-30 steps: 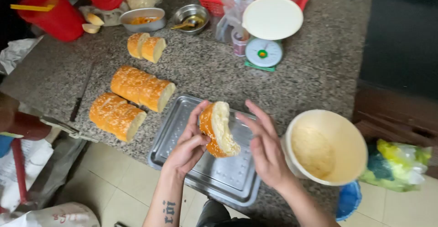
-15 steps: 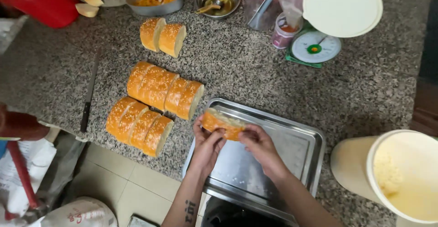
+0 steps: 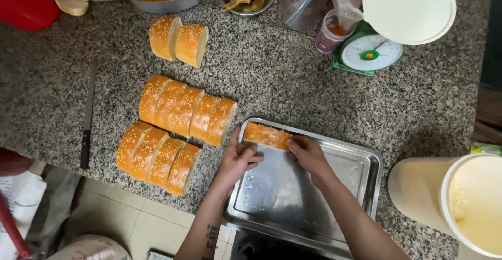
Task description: Apply filling or butter to bread slices and arrange them on a metal tray.
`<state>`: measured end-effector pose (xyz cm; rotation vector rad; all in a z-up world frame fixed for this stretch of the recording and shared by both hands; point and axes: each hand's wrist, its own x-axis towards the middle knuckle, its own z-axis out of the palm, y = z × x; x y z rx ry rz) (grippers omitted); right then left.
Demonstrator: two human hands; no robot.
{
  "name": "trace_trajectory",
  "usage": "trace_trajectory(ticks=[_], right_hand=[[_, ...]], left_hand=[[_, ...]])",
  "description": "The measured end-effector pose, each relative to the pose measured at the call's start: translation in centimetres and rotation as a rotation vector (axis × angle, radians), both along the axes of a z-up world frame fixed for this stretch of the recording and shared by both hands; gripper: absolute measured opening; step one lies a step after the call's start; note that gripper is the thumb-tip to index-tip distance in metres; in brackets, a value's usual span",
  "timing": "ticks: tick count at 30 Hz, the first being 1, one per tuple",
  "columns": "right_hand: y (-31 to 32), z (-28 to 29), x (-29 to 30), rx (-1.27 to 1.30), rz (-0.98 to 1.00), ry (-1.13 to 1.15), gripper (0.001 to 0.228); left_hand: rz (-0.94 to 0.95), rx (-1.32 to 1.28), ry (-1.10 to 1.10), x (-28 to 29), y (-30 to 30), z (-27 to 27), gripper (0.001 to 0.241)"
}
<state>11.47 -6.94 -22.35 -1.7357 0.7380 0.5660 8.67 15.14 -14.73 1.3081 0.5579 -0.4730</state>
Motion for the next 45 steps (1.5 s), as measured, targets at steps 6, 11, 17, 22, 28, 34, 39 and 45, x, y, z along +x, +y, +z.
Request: trace_trajectory(ticks=[6, 11, 17, 22, 28, 34, 39, 45], right_hand=[[-0.1, 0.8, 0.1, -0.053, 0.057, 0.017, 0.059], [0.5, 4.1, 0.2, -0.054, 0.055, 0.057, 0.06], [0.2, 4.5, 0.0, -0.067, 0.085, 0.041, 0.065], [-2.4, 5.8, -0.6, 0.108, 0.01, -0.11, 0.042], [-0.7, 12.2, 0.3, 0.079, -0.018, -0.33, 0.031], [2.8, 13.7, 0.2, 0.267, 0.121, -0.5, 0.034], [3.2, 14.3, -1.9, 0.206, 0.219, -0.54, 0.031], [1.7, 14.8, -3.5, 0.194, 0.253, -0.507, 0.031]], left_hand=[[-0.056, 0.076, -0.01, -0.5, 0.8, -3.1, 0.07], [-0.047, -0.013, -0.008, 0.2, 0.2, -0.6, 0.072], [-0.049, -0.002, -0.061, -1.7, 1.3, -0.7, 0.069], [0.073, 0.047, -0.072, -7.6, 3.8, -0.1, 0.043], [0.757, 0.251, -0.04, -14.3, 7.5, -1.3, 0.017], [1.005, 0.053, 0.131, -12.8, 8.3, -4.1, 0.042], [1.092, 0.324, 0.312, -8.9, 7.6, -7.0, 0.084], [1.36, 0.296, 0.075, -5.0, 4.6, -5.1, 0.078]])
